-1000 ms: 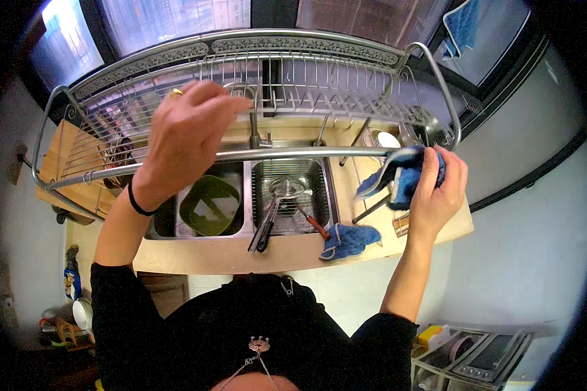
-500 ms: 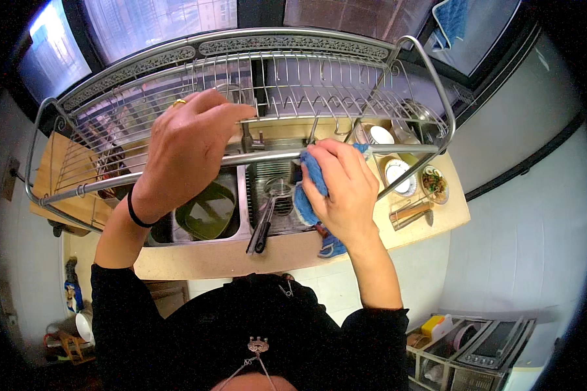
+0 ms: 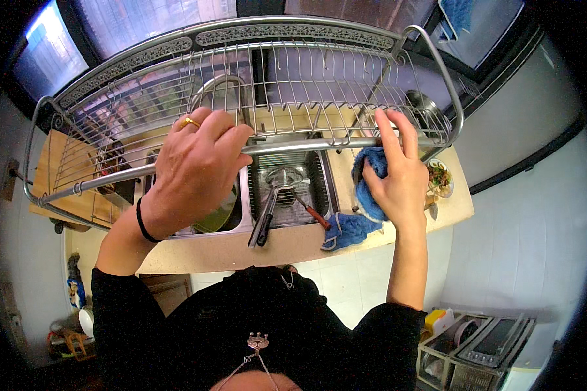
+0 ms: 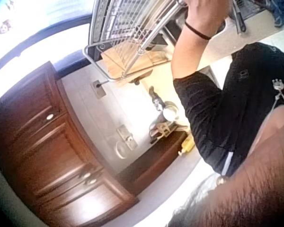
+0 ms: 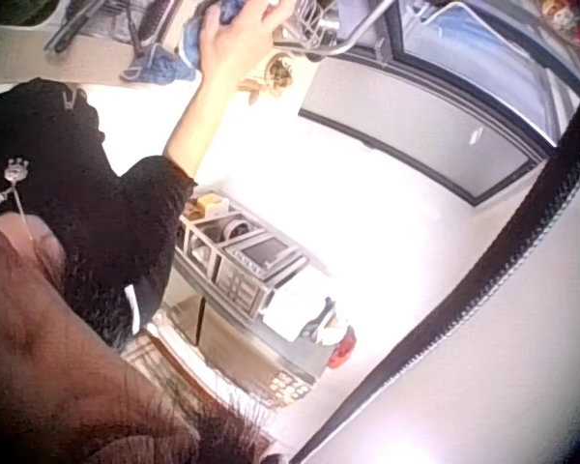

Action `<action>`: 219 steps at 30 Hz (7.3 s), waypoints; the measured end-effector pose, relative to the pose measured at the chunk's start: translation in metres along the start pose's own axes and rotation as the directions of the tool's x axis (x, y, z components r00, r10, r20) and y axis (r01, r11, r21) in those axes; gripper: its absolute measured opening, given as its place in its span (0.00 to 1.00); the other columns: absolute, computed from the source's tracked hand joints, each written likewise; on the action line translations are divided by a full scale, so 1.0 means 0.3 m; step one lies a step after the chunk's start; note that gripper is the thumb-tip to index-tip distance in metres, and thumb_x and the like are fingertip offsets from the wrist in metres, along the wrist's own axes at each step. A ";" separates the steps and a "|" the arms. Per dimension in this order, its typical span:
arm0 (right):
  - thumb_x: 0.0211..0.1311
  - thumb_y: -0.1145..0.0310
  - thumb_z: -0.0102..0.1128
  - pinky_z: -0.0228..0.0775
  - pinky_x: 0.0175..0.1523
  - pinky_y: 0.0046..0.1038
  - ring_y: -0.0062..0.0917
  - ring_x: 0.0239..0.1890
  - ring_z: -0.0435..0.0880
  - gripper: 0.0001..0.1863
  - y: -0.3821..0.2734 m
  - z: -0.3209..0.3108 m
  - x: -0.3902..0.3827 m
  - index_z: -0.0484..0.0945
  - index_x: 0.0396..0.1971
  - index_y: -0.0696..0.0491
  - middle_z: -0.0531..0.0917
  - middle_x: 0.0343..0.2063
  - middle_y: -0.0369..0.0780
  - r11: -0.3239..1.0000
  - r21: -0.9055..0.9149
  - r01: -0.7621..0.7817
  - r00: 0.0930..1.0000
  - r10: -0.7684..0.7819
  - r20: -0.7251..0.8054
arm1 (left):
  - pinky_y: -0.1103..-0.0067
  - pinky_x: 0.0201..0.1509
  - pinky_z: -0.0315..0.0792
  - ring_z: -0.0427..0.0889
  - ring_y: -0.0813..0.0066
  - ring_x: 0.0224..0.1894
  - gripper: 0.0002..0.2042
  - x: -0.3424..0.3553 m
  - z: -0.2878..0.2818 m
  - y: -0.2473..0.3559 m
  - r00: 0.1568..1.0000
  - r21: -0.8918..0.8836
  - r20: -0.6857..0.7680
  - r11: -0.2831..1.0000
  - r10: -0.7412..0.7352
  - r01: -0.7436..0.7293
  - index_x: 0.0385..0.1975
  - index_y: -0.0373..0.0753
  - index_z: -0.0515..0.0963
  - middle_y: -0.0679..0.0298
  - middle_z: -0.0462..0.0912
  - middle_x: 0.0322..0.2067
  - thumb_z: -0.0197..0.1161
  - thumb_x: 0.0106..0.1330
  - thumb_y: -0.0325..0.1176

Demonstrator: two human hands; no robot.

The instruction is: The person wipes a metal dish rack using a blue cloth, cleaning the rails and frame of the rack over a kitchen sink.

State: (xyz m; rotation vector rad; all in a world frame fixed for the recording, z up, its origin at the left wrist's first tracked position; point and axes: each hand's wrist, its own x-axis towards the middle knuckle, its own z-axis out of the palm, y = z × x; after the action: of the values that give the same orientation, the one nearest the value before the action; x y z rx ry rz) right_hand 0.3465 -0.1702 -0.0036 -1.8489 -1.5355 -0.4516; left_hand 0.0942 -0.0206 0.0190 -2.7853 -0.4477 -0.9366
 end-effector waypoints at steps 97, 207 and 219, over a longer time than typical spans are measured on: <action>0.60 0.52 0.62 0.73 0.46 0.42 0.44 0.43 0.81 0.19 -1.038 0.851 0.927 0.76 0.38 0.53 0.82 0.37 0.46 0.733 -0.021 0.680 0.713 -0.655 0.249 | 0.81 0.24 0.65 0.73 0.73 0.20 0.25 -0.552 -0.223 -0.489 0.971 0.214 -0.217 0.966 -0.100 0.148 0.13 0.45 0.66 0.68 0.66 0.14 0.68 0.47 0.60; 0.63 0.64 0.51 0.75 0.38 0.42 0.48 0.33 0.83 0.13 0.276 1.782 0.144 0.80 0.28 0.57 0.82 0.30 0.53 1.000 -0.008 -0.024 0.889 0.025 0.457 | 0.76 0.38 0.78 0.81 0.76 0.34 0.09 -0.595 0.915 -0.515 0.056 -0.811 0.577 -0.579 -0.815 -0.080 0.43 0.40 0.75 0.66 0.82 0.33 0.64 0.68 0.34; 0.59 0.63 0.62 0.72 0.34 0.34 0.32 0.26 0.81 0.12 0.151 1.681 0.145 0.80 0.26 0.58 0.82 0.22 0.47 0.940 0.137 -0.314 0.879 0.233 0.415 | 0.75 0.40 0.78 0.80 0.74 0.38 0.15 -0.647 0.990 -0.565 -0.041 -0.888 0.444 -0.433 -0.895 -0.152 0.50 0.38 0.69 0.62 0.80 0.39 0.63 0.69 0.37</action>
State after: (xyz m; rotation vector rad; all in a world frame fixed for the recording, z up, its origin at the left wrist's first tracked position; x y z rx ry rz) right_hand 0.3220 0.2057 -0.3446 -2.0362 -1.4658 0.2189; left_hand 0.0572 0.1696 -0.3232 -0.7942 -2.2340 -3.9404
